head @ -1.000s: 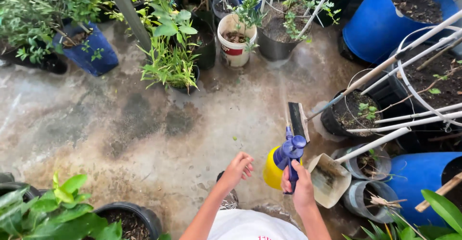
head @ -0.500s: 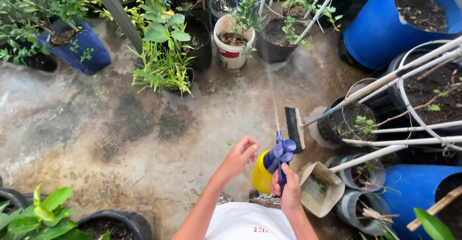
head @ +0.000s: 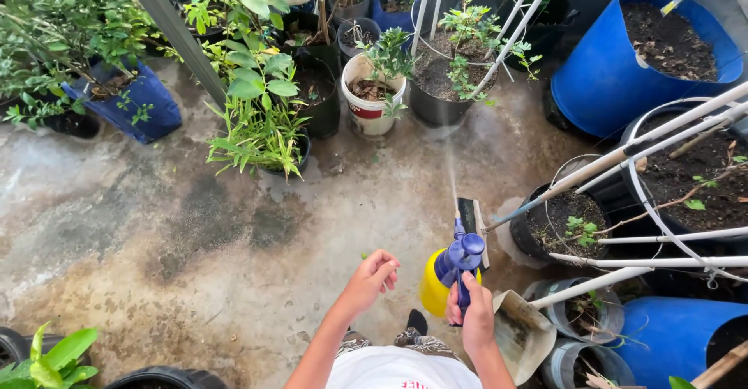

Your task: Preparing a spray bottle and using it to water plants on a balcony.

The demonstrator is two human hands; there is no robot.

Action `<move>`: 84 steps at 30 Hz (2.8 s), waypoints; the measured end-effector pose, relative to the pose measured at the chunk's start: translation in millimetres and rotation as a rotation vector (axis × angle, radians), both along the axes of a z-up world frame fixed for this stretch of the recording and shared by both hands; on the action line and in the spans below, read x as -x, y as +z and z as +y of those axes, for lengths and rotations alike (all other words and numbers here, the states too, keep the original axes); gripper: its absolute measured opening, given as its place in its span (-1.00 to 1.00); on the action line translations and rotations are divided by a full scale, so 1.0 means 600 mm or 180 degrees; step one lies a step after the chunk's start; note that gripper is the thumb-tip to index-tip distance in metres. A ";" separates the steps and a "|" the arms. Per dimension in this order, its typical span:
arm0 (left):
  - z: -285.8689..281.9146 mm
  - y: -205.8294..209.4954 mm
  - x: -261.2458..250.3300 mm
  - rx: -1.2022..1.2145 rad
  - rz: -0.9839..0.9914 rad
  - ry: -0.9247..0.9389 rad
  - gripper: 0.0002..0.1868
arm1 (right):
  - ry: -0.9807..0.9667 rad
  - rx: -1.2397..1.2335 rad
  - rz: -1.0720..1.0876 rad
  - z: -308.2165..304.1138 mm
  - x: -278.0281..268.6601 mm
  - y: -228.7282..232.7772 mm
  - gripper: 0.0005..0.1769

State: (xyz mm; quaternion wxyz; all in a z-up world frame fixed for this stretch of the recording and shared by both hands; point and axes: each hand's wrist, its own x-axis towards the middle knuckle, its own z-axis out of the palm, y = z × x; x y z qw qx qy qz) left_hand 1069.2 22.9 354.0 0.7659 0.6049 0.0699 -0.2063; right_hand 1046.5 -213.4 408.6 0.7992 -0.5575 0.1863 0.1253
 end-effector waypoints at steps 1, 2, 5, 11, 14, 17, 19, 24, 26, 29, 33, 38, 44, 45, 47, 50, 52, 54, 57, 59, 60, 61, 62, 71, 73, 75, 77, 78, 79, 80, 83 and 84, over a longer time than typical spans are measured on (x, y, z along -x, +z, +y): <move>-0.003 -0.003 -0.004 -0.0004 0.0006 -0.0014 -0.81 | -0.0014 -0.0004 0.0006 -0.004 0.000 -0.004 -0.43; -0.007 -0.005 -0.008 0.0011 -0.0051 -0.0045 -0.81 | -0.0015 0.0008 -0.0005 -0.008 0.001 -0.007 -0.43; -0.018 -0.006 -0.021 0.0026 -0.0136 -0.0085 -0.80 | 0.0001 0.0053 -0.0026 -0.020 -0.002 -0.012 -0.42; -0.069 0.189 -0.045 -0.0351 -0.0699 -0.0271 -0.76 | 0.0172 0.0382 -0.0033 -0.028 0.012 -0.020 -0.37; -0.113 0.288 -0.059 -0.1262 -0.1226 -0.0455 -0.64 | 0.0191 0.0673 -0.0163 -0.017 0.026 -0.024 -0.42; -0.165 0.281 -0.077 -0.2249 -0.2124 -0.0623 -0.63 | 0.0115 0.1149 -0.0393 -0.010 0.037 -0.042 -0.58; -0.194 0.267 -0.085 -0.2670 -0.2752 -0.0669 -0.59 | 0.0056 0.1435 -0.0514 -0.008 0.045 -0.052 -0.67; -0.227 0.370 -0.089 -0.2630 -0.3460 -0.0416 -0.74 | -0.0466 0.1464 -0.0102 -0.013 0.061 -0.074 -0.65; -0.227 0.393 -0.085 -0.2671 -0.3455 -0.0362 -0.73 | -0.0403 0.1442 -0.0081 -0.031 0.068 -0.075 -0.66; -0.211 0.407 -0.077 -0.2777 -0.3270 -0.0213 -0.72 | -0.0177 0.1575 -0.0228 -0.042 0.078 -0.054 -0.72; -0.194 0.401 -0.068 -0.3229 -0.2657 -0.0338 -0.70 | -0.0056 0.2086 -0.0495 -0.033 0.094 -0.067 -0.77; -0.192 0.381 -0.074 -0.3130 -0.2801 -0.0151 -0.71 | 0.0236 0.1545 -0.0085 -0.038 0.085 -0.073 -0.74; -0.181 0.375 -0.082 -0.3210 -0.2761 -0.0052 -0.70 | 0.0483 0.0947 0.0061 -0.020 0.082 -0.064 -0.74; -0.179 0.374 -0.081 -0.3195 -0.2719 -0.0071 -0.69 | 0.0449 0.0893 0.0051 -0.017 0.083 -0.067 -0.74; -0.177 0.368 -0.078 -0.3231 -0.2647 -0.0062 -0.69 | 0.0432 0.0887 0.0045 -0.006 0.082 -0.069 -0.72; -0.176 0.353 -0.072 -0.3376 -0.2563 0.0011 -0.71 | 0.0359 0.0939 0.0014 0.001 0.070 -0.065 -0.65; -0.177 0.326 -0.073 -0.3523 -0.2520 0.0121 -0.73 | 0.0365 0.0986 -0.0023 0.003 0.052 -0.058 -0.61; -0.178 0.288 -0.073 -0.3697 -0.2476 0.0368 -0.73 | 0.0398 0.1033 -0.0222 0.009 0.040 -0.043 -0.57; -0.173 0.248 -0.072 -0.3850 -0.2242 0.0278 -0.76 | 0.0580 0.1329 -0.0440 0.023 0.018 0.000 -0.56; -0.155 0.267 -0.067 -0.3891 -0.2209 0.0243 -0.75 | 0.0668 0.1515 -0.0486 0.031 0.001 0.003 -0.57; -0.148 0.276 -0.059 -0.3916 -0.2181 0.0181 -0.74 | 0.0732 0.1709 -0.0515 0.033 -0.002 0.004 -0.58; -0.141 0.285 -0.060 -0.3917 -0.2160 0.0202 -0.74 | 0.0758 0.1715 -0.0516 0.034 -0.002 -0.004 -0.58; -0.133 0.295 -0.061 -0.3864 -0.2268 0.0215 -0.75 | 0.0806 0.1731 -0.0636 0.034 -0.002 -0.011 -0.60; -0.129 0.432 -0.076 -0.3565 -0.2638 0.0799 -0.71 | 0.0794 0.1097 -0.0982 0.047 -0.008 0.016 -0.73; -0.143 0.399 -0.089 -0.3661 -0.2577 0.0756 -0.69 | 0.0803 0.1073 -0.0792 0.041 -0.015 0.029 -0.64; -0.160 0.359 -0.098 -0.3826 -0.2349 0.0624 -0.71 | 0.0697 0.0972 -0.0709 0.036 -0.023 0.053 -0.61; -0.168 0.357 -0.093 -0.3801 -0.2250 0.0554 -0.70 | 0.0705 0.1063 -0.0733 0.023 -0.033 0.061 -0.61; -0.173 0.358 -0.088 -0.3777 -0.2145 0.0496 -0.70 | 0.0724 0.1156 -0.0761 0.016 -0.037 0.067 -0.61; -0.172 0.353 -0.088 -0.3792 -0.2127 0.0524 -0.70 | 0.0757 0.1149 -0.0769 0.011 -0.038 0.069 -0.61; -0.171 0.348 -0.089 -0.3751 -0.2143 0.0511 -0.69 | 0.0817 0.1404 -0.0795 0.007 -0.039 0.072 -0.60; -0.167 0.335 -0.090 -0.3712 -0.2147 0.0479 -0.70 | 0.0906 0.1780 -0.0879 -0.003 -0.043 0.064 -0.63; -0.167 0.330 -0.089 -0.3683 -0.2114 0.0432 -0.70 | 0.0927 0.1924 -0.0896 -0.008 -0.043 0.058 -0.65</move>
